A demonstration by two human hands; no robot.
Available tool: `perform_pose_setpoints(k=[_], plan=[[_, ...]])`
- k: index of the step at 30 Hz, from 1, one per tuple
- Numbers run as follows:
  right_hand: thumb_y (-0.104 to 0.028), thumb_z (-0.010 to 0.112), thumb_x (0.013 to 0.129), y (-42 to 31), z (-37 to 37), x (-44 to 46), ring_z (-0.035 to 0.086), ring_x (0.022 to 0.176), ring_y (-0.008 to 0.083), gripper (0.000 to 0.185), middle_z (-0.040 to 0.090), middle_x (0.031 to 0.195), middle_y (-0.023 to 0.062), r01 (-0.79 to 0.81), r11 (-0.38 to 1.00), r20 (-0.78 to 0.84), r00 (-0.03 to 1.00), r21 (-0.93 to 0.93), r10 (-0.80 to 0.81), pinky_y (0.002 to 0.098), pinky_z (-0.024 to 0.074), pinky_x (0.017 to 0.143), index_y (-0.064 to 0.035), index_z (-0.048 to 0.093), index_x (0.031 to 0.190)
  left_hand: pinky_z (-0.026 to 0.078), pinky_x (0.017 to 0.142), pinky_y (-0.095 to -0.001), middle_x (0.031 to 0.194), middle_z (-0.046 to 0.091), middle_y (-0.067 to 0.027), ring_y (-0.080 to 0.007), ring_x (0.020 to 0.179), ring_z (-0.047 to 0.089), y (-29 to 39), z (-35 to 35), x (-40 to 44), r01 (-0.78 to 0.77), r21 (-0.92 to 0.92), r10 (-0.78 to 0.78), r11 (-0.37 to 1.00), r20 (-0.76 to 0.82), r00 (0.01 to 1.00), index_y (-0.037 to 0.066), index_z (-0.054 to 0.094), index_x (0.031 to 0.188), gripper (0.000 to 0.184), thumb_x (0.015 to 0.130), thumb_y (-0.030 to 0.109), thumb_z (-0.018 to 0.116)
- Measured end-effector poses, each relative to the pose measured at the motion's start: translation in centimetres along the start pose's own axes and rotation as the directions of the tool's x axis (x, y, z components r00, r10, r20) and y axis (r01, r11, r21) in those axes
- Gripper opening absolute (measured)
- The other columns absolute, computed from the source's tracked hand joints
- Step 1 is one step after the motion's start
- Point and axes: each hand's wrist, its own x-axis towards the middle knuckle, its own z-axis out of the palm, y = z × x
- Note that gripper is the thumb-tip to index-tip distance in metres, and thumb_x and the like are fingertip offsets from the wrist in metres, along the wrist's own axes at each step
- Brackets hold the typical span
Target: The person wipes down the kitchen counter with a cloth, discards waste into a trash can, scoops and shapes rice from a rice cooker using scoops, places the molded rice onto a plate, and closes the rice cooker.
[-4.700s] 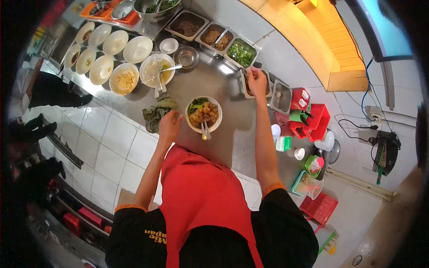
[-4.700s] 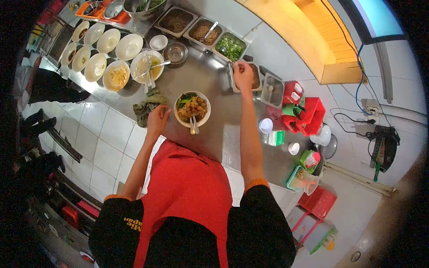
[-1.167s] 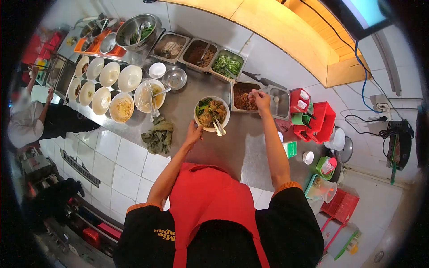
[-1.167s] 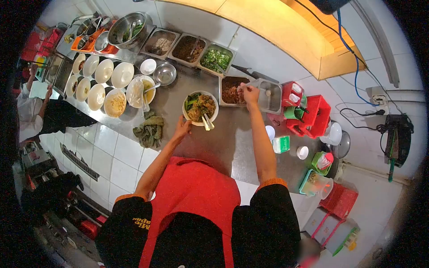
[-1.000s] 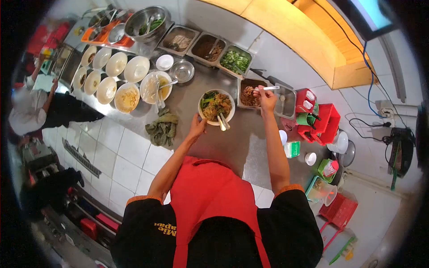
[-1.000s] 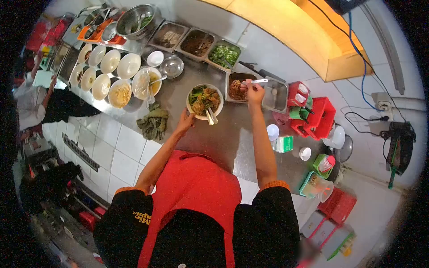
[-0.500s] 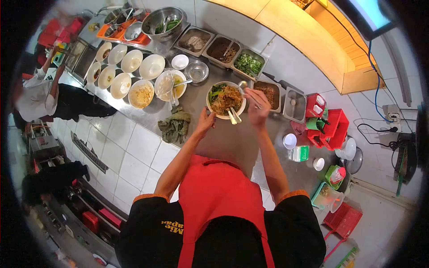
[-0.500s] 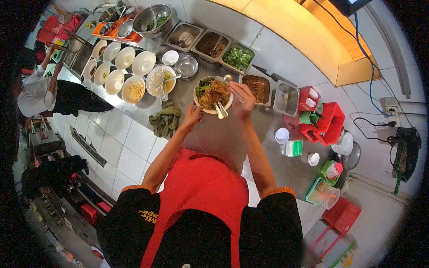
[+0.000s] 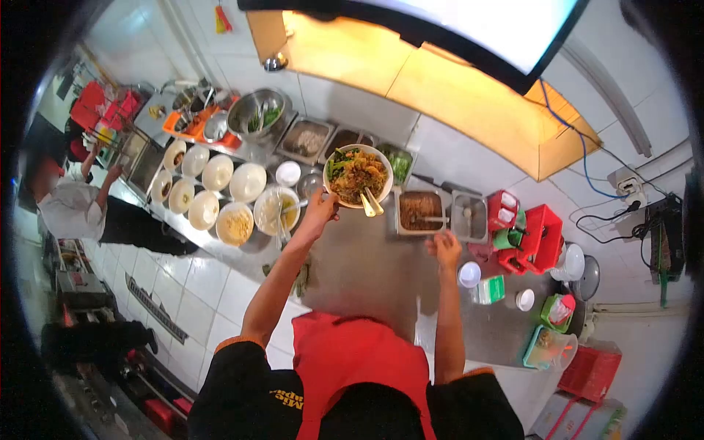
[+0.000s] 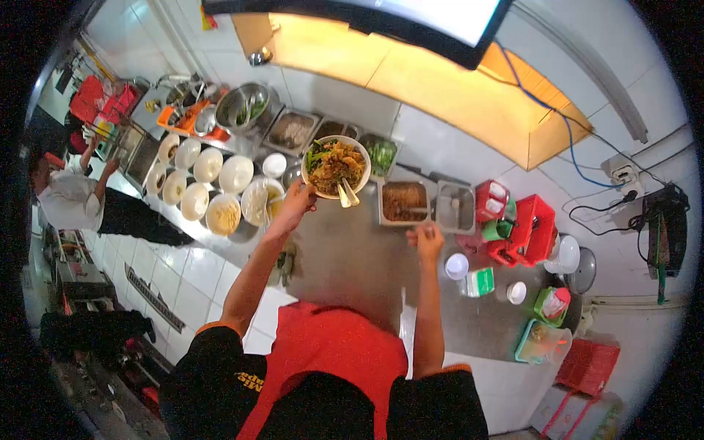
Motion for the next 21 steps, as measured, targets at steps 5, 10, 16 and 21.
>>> perform_pose_setpoints(k=[5, 10, 16, 21], plan=[[-0.009, 0.064, 0.086, 3.9, -4.6, -4.8, 0.065, 0.063, 0.0156, 0.038, 0.066, 0.087, 0.0072, -0.086, 0.994, -0.008, 0.996, -0.067, 0.086, 0.024, 0.0455, 0.045, 0.0032, 0.052, 0.121, 0.046, 0.052, -0.028, 0.072, 0.053, -0.0006, -0.0105, 0.058, 0.048, 7.1, 3.0, 3.9, -0.052, -0.062, 0.053, 0.997, 0.012, 0.999, 0.007, 0.049, 0.101, 0.013, 0.092, 0.016, 0.052], [-0.009, 0.065, 0.086, 7.2, -7.3, -10.5, 0.065, 0.07, 0.0147, 0.035, 0.067, 0.091, 0.0107, -0.156, 0.976, 0.11, 0.979, -0.155, 0.174, 0.0261, 0.0527, 0.053, 0.0039, 0.053, 0.116, 0.042, 0.05, -0.0254, 0.09, 0.062, -0.0068, -0.0134, 0.068, 0.058, 12.5, 6.9, 8.8, -0.029, 0.006, 0.029, 1.0, -0.029, 0.999, 0.008, 0.049, 0.101, 0.012, 0.094, 0.018, 0.049], [-0.007, 0.066, 0.084, 10.5, -8.3, -13.6, 0.064, 0.077, 0.0137, 0.028, 0.067, 0.087, 0.0091, -0.154, 0.979, 0.187, 0.966, -0.137, 0.178, 0.0279, 0.0565, 0.061, 0.0026, 0.06, 0.11, 0.038, 0.041, -0.0205, 0.106, 0.065, -0.0212, -0.0216, 0.083, 0.068, 14.6, 9.4, 18.3, -0.004, -0.15, 0.043, 0.989, 0.259, 0.965, 0.0, 0.05, 0.108, 0.021, 0.095, 0.016, 0.045], [-0.008, 0.066, 0.085, 9.8, -8.2, -14.3, 0.063, 0.077, 0.0119, 0.021, 0.067, 0.087, 0.0069, -0.154, 0.98, 0.157, 0.972, -0.126, 0.173, 0.0277, 0.0561, 0.061, 0.0006, 0.064, 0.104, 0.037, 0.037, -0.017, 0.101, 0.066, -0.0241, -0.0149, 0.055, 0.059, 15.1, 13.5, 22.2, 0.123, -0.284, -0.048, 0.951, 0.258, 0.965, -0.003, 0.051, 0.113, 0.026, 0.095, 0.015, 0.045]])
